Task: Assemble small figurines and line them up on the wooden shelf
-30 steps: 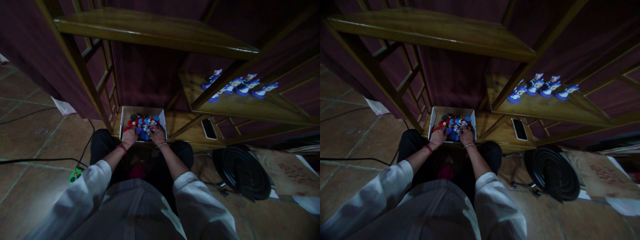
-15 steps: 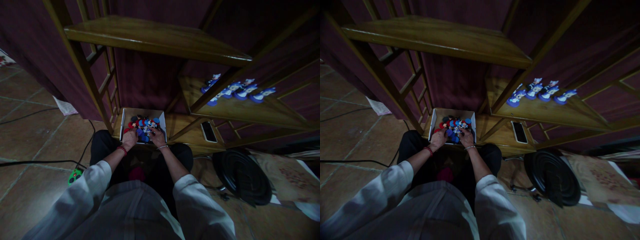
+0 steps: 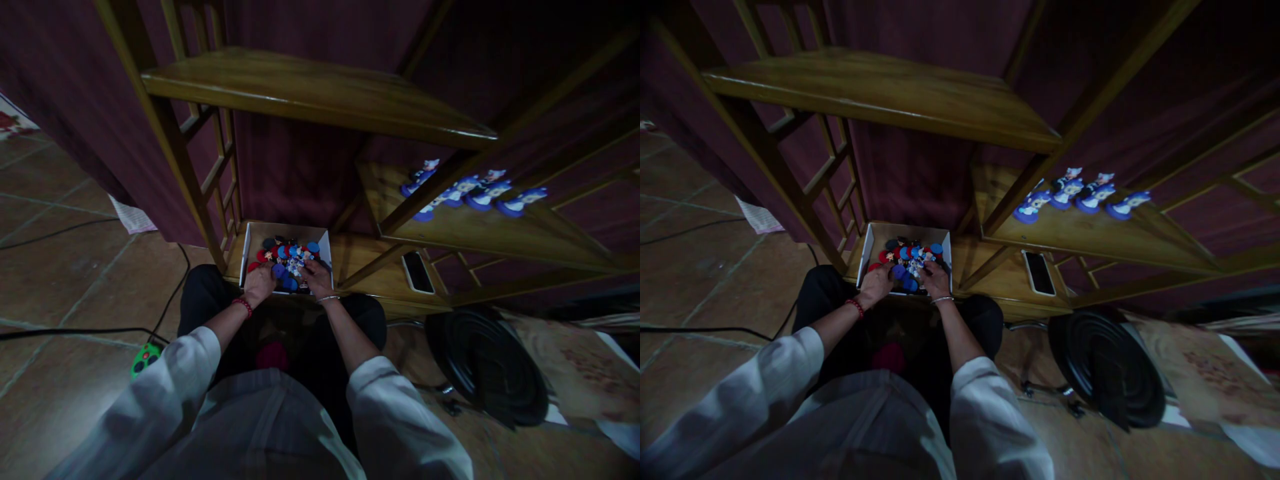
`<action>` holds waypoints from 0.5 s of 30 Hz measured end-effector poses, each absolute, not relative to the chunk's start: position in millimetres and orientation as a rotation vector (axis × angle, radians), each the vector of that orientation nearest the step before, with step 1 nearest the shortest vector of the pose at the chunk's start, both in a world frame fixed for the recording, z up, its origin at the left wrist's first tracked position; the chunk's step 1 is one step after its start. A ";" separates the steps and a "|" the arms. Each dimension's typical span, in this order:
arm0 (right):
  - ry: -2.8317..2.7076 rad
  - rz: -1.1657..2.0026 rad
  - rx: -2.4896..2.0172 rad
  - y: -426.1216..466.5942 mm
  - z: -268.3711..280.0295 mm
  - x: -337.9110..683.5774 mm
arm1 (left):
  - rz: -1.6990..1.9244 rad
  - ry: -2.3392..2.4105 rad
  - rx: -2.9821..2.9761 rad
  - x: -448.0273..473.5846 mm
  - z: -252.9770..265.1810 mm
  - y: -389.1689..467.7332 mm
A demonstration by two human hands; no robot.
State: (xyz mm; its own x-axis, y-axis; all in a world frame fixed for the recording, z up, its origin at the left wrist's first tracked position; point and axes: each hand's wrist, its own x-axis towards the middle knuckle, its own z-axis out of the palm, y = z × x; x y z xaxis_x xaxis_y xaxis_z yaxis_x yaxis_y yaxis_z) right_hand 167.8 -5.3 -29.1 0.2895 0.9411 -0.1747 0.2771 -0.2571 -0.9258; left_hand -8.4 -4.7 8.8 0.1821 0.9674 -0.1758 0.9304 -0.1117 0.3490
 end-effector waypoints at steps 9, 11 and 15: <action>-1.372 0.800 -1.803 -8.2 -15.8 160.5 | 0.150 1.775 2.097 -6.4 14.9 -8.2; -1.424 0.792 -1.809 -7.1 -12.7 155.7 | 0.156 1.779 2.102 -6.1 14.8 -8.7; -1.441 0.762 -1.831 -5.4 -10.1 149.9 | 0.182 1.775 2.103 -6.6 13.8 -8.9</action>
State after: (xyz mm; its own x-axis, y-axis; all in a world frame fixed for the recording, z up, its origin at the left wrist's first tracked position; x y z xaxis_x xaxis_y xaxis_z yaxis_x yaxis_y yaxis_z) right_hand 149.9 -5.4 -10.1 0.2169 0.9755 -0.0371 0.5799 -0.1593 -0.7990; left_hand -6.6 -8.9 13.8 0.1933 0.9705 -0.1441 0.9212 -0.1289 0.3672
